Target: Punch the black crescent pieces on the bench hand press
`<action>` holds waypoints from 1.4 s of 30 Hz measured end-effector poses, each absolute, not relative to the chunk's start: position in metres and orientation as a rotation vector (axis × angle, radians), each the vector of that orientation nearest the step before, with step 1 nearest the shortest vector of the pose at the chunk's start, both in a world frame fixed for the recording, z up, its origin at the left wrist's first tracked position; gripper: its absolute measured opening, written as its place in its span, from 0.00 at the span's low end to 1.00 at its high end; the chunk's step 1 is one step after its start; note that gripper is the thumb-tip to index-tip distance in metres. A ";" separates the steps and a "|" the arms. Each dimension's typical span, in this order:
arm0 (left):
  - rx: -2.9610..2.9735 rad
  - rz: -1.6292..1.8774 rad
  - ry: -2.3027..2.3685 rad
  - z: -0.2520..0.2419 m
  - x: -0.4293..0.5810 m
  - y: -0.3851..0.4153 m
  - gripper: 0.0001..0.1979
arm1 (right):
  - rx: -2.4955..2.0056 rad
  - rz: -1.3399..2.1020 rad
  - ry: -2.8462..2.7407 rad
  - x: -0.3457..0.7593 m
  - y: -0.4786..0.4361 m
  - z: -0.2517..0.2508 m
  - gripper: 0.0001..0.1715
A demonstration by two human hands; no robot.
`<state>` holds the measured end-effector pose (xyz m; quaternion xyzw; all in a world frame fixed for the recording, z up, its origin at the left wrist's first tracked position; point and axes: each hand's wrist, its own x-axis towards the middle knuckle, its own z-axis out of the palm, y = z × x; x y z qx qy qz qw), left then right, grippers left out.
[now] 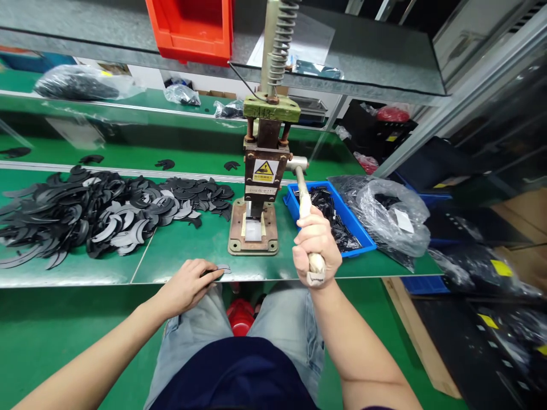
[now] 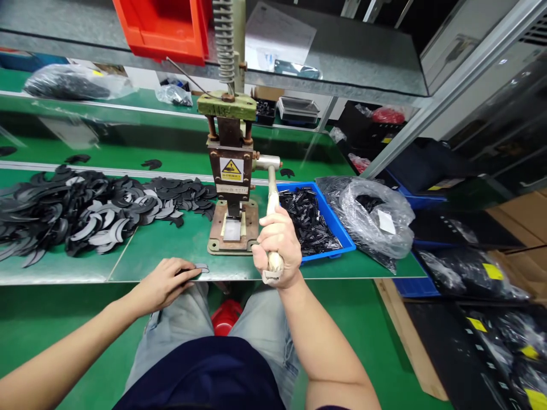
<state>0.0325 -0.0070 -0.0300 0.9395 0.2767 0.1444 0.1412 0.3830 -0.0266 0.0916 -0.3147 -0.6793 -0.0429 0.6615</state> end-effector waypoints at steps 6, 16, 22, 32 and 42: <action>2.514 0.586 0.881 -0.016 0.037 0.002 0.18 | -0.725 -0.091 -1.549 0.383 -0.028 0.092 0.07; 2.267 0.649 1.345 -0.016 0.074 0.060 0.16 | -0.736 -0.114 -1.540 0.382 -0.028 0.093 0.08; 1.689 0.887 1.397 -0.021 0.094 0.082 0.20 | -0.724 -0.118 -1.542 0.382 -0.028 0.094 0.08; 1.508 0.678 1.023 0.020 0.133 0.109 0.24 | -0.696 -0.110 -1.512 0.380 -0.026 0.092 0.07; 1.513 0.536 1.062 0.021 0.158 0.132 0.23 | -0.714 -0.120 -1.522 0.381 -0.026 0.091 0.08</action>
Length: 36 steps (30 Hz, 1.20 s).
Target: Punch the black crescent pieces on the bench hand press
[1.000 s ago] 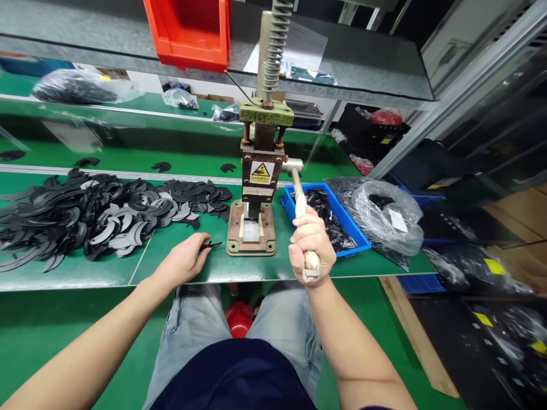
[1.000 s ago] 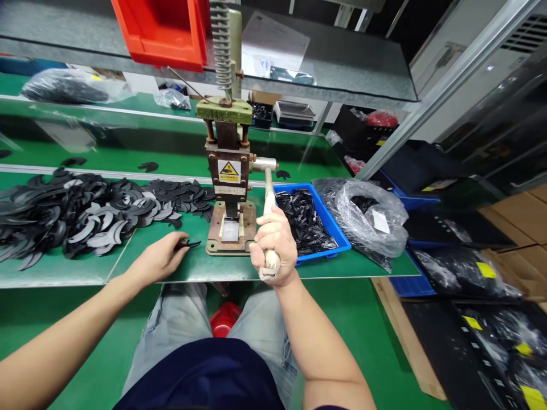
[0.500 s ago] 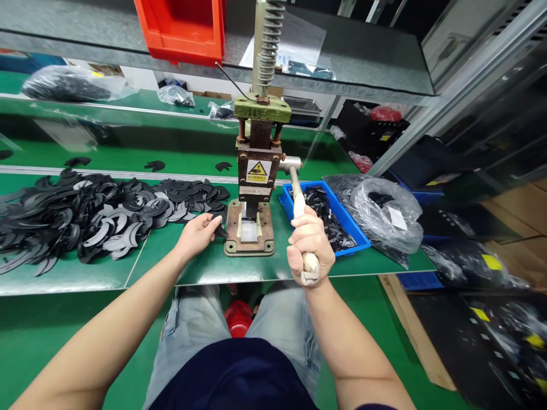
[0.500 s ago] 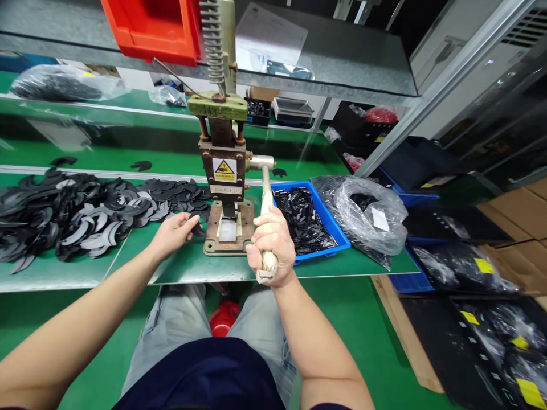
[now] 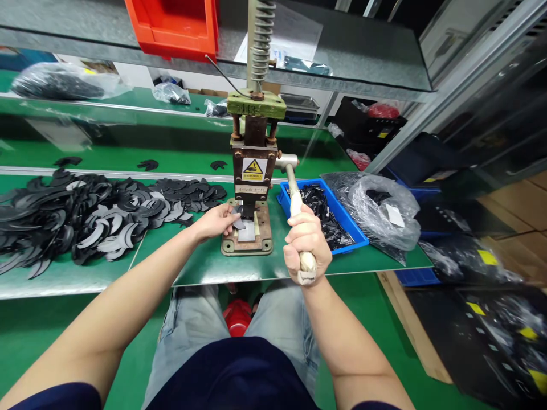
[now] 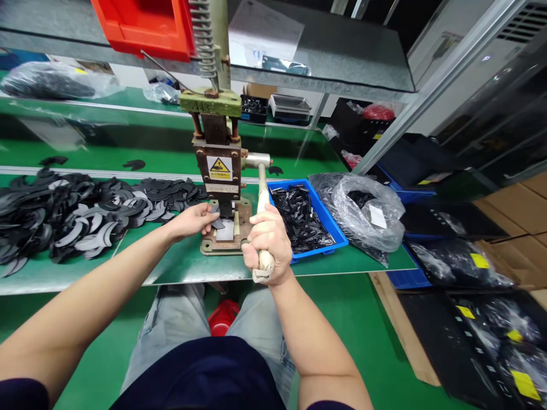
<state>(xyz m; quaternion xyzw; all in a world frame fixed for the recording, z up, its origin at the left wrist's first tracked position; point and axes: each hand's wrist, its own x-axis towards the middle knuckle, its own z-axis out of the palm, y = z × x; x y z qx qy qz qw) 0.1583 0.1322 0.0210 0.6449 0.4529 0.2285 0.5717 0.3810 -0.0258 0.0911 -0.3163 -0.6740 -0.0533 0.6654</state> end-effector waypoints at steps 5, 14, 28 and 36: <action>1.516 0.433 1.044 0.023 0.166 0.143 0.23 | -0.703 -0.129 -1.508 0.380 -0.025 0.091 0.08; 1.547 0.325 1.162 0.037 0.178 0.152 0.15 | -0.714 -0.112 -1.476 0.378 -0.026 0.088 0.09; 1.571 0.396 1.133 0.038 0.181 0.143 0.14 | -0.685 -0.125 -1.508 0.381 -0.025 0.091 0.08; 1.532 0.957 1.224 0.031 0.084 0.136 0.34 | -0.702 -0.126 -1.517 0.382 -0.026 0.091 0.07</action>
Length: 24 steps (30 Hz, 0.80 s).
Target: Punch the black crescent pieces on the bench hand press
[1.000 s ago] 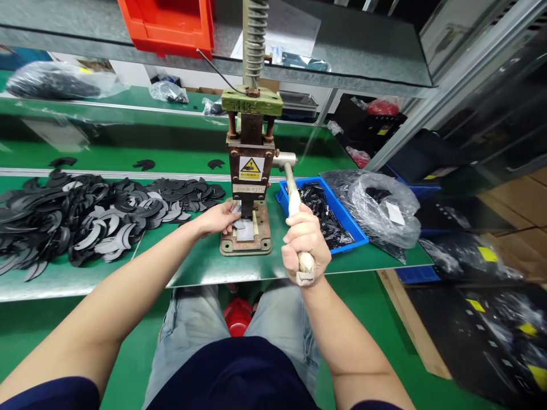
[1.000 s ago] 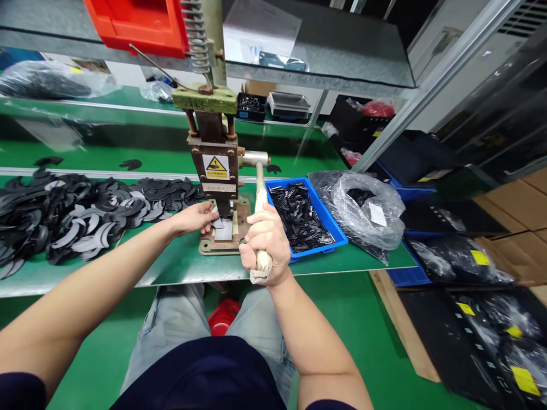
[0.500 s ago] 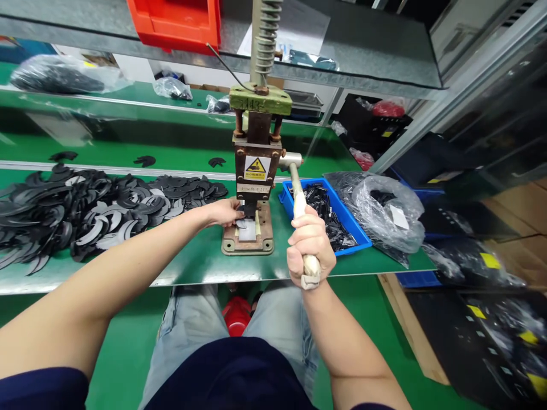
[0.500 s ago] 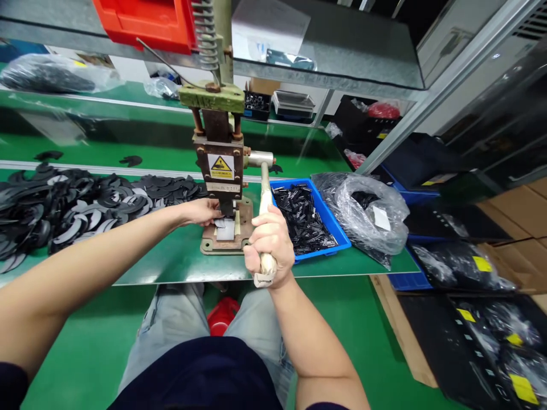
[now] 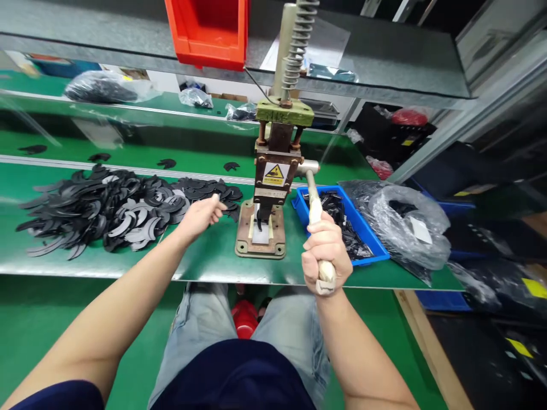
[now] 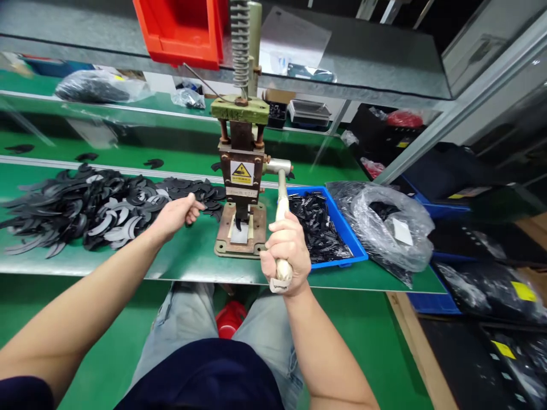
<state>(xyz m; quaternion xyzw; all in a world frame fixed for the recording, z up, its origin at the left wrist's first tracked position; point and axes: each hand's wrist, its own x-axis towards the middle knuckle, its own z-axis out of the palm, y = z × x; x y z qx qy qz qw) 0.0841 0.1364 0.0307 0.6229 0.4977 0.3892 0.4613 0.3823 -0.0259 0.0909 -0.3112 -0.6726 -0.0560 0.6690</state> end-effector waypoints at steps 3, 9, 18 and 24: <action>1.719 0.921 1.619 0.017 0.025 0.137 0.34 | -0.689 -0.136 -1.471 0.380 -0.023 0.090 0.08; 2.559 0.511 1.605 -0.014 -0.005 0.127 0.25 | -0.669 -0.154 -1.414 0.374 -0.019 0.091 0.09; 2.812 0.263 1.448 -0.015 0.042 0.111 0.22 | -0.691 -0.161 -1.461 0.377 -0.022 0.093 0.09; 2.655 0.460 1.403 -0.008 0.038 0.098 0.31 | -0.716 -0.165 -1.452 0.377 -0.022 0.092 0.08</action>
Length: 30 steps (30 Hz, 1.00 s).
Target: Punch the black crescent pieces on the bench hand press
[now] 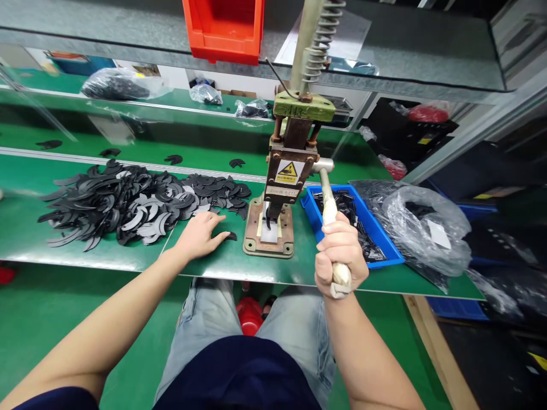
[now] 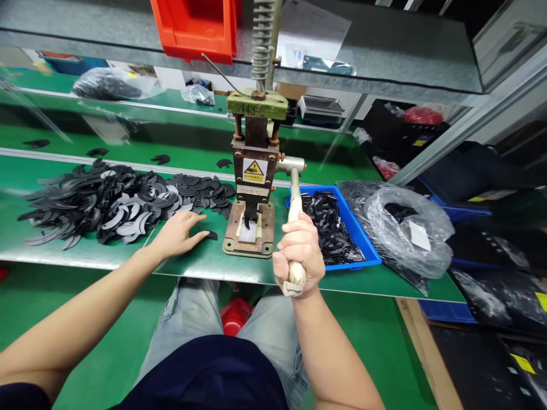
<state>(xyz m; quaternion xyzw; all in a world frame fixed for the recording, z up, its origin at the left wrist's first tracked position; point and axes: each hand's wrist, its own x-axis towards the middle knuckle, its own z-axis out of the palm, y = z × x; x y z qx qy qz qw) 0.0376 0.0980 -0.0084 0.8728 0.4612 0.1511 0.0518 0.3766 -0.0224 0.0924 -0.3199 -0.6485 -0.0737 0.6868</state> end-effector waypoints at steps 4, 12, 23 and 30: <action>2.603 0.304 1.214 -0.004 0.029 0.102 0.32 | -0.717 -0.163 -1.456 0.377 -0.022 0.092 0.09; 2.358 0.096 1.041 -0.003 0.046 0.111 0.23 | -0.689 -0.145 -1.448 0.376 -0.021 0.091 0.09; 1.755 0.603 1.120 0.003 0.078 0.108 0.27 | -0.746 -0.162 -1.458 0.379 -0.022 0.089 0.08; 1.652 0.555 1.038 0.016 0.128 0.126 0.27 | -0.749 -0.179 -1.466 0.377 -0.024 0.091 0.08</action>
